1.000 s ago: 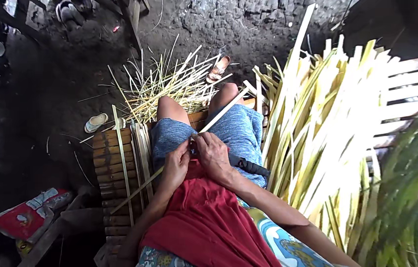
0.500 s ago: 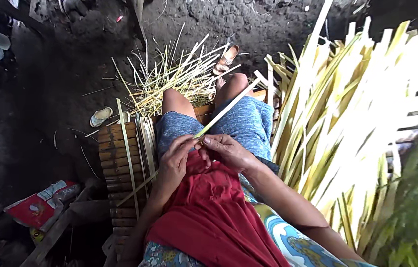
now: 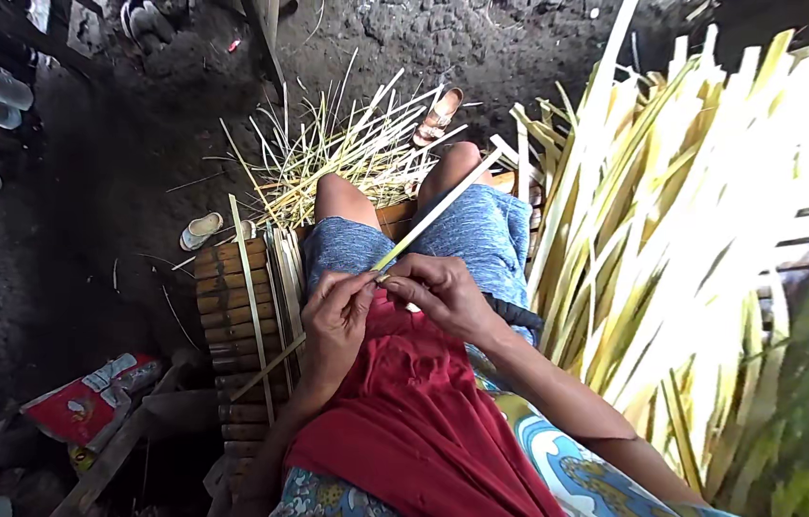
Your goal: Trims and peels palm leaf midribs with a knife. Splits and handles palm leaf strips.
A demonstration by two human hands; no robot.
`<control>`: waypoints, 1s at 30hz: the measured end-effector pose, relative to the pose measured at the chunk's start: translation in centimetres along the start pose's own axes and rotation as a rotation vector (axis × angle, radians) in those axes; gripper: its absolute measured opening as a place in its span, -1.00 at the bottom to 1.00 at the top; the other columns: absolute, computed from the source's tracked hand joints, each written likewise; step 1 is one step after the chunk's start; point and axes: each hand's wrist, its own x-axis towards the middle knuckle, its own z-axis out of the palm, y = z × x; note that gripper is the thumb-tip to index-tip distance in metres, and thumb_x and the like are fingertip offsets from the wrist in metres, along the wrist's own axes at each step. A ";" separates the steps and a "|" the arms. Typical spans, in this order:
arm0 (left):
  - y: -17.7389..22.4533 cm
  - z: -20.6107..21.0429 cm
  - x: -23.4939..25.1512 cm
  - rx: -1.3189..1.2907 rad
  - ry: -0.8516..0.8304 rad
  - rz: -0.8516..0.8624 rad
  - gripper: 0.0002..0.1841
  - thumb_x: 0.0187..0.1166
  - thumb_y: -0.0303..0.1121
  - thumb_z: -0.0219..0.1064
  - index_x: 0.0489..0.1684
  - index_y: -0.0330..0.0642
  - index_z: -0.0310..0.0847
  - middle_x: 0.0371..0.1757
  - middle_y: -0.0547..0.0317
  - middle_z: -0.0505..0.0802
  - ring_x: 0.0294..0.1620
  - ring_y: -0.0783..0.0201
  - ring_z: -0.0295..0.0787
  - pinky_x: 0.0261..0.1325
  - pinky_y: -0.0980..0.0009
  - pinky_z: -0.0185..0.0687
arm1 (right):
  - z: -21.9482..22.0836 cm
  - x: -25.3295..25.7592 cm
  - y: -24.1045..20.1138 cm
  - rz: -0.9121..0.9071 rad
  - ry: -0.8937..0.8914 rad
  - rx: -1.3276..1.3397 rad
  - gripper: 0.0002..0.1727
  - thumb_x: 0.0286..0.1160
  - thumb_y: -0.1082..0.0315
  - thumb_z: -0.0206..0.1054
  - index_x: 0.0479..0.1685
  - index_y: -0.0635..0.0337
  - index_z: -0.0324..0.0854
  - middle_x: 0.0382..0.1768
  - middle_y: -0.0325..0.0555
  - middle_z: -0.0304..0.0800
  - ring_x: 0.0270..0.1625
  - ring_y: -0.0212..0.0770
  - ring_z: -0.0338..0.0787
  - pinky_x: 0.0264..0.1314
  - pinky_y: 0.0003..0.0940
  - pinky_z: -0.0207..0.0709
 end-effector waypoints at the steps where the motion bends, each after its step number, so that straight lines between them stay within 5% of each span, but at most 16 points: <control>1: 0.0 0.2 -0.1 0.009 0.021 0.008 -0.82 0.62 -0.48 0.36 -0.09 -0.46 0.79 -0.18 0.06 0.73 -0.34 0.59 0.65 -0.30 0.76 0.63 | 0.0 0.1 0.0 -0.085 0.019 -0.165 -0.77 0.65 0.40 0.27 -0.25 0.41 0.72 -0.43 -0.10 0.76 -0.38 -0.47 0.72 -0.21 -0.65 0.60; 3: 0.1 0.5 -0.2 0.078 0.055 0.061 -0.83 0.61 -0.48 0.36 -0.12 -0.48 0.78 -0.20 0.02 0.75 -0.29 0.57 0.67 -0.21 0.77 0.62 | 0.1 0.1 0.0 -0.081 0.017 -0.193 -0.76 0.67 0.38 0.25 -0.27 0.40 0.70 -0.46 -0.11 0.72 -0.40 -0.49 0.66 -0.24 -0.66 0.54; 7: 0.0 0.9 -0.2 0.274 0.098 0.249 -0.88 0.57 -0.52 0.41 -0.16 -0.44 0.82 -0.26 -0.06 0.76 -0.22 0.37 0.73 -0.05 0.67 0.65 | -0.2 -0.2 -0.3 0.244 -0.077 0.235 -0.82 0.70 0.33 0.23 -0.33 0.11 0.57 -0.59 -0.42 0.61 -0.58 -0.58 0.61 -0.48 -0.67 0.55; 11: -0.4 0.5 -0.1 0.360 0.061 0.321 -0.88 0.57 -0.50 0.43 -0.14 -0.39 0.84 -0.25 -0.10 0.78 -0.22 0.29 0.75 -0.06 0.61 0.67 | -1.3 -0.1 -0.6 0.354 -0.162 0.322 -0.78 0.69 0.34 0.18 -0.39 0.04 0.58 -0.61 -0.47 0.59 -0.57 -0.59 0.58 -0.49 -0.68 0.49; 17: 0.7 0.8 0.2 0.265 0.116 0.304 -0.90 0.54 -0.54 0.42 -0.17 -0.41 0.80 -0.23 -0.04 0.74 -0.19 0.40 0.71 0.00 0.71 0.61 | -0.1 -0.2 -1.9 0.568 -0.207 0.887 -0.64 0.73 0.37 0.01 -0.49 -0.05 0.59 -0.68 -0.44 0.65 -0.65 -0.56 0.64 -0.52 -0.63 0.60; 20: 1.8 -2.1 1.4 -0.053 -0.196 0.149 -0.88 0.57 -0.48 0.40 -0.14 -0.36 0.81 -0.17 0.13 0.78 -0.13 0.55 0.72 -0.02 0.72 0.67 | -0.5 -0.7 -2.9 0.605 -0.291 1.028 -0.61 0.75 0.29 0.00 -0.39 -0.04 0.72 -0.50 -0.33 0.87 -0.57 -0.53 0.76 -0.46 -0.62 0.66; 22: 2.1 -4.2 3.9 -0.291 -0.467 0.183 -0.65 0.74 -0.11 0.27 -0.25 -0.22 0.78 -0.20 0.30 0.81 -0.05 0.57 0.75 0.08 0.61 0.70 | -0.5 -1.0 -3.9 0.526 -0.412 1.151 -0.65 0.77 0.21 0.07 -0.28 -0.04 0.78 -0.26 -0.25 0.95 -0.41 -0.50 0.86 -0.35 -0.62 0.71; 25: 3.4 -2.1 6.9 -0.532 -0.505 0.273 -0.37 0.80 0.19 -0.08 -0.53 -0.09 0.63 -0.31 0.35 0.79 -0.05 0.49 0.74 0.13 0.51 0.64 | 0.5 -0.4 -5.4 0.352 -0.434 1.293 -0.72 0.77 0.23 0.15 -0.15 0.02 0.81 -0.12 -0.15 0.96 -0.21 -0.38 0.94 -0.13 -0.55 0.78; 30: 5.8 2.7 7.6 -0.968 -0.434 0.035 -0.42 0.83 0.11 -0.07 -0.60 -0.03 0.53 -0.40 0.34 0.69 -0.18 0.46 0.71 0.03 0.52 0.65 | 0.1 0.6 -5.7 0.185 -0.235 1.281 -0.77 0.68 0.28 0.23 -0.16 0.07 0.82 -0.28 -0.16 0.96 -0.24 -0.35 0.95 -0.11 -0.47 0.82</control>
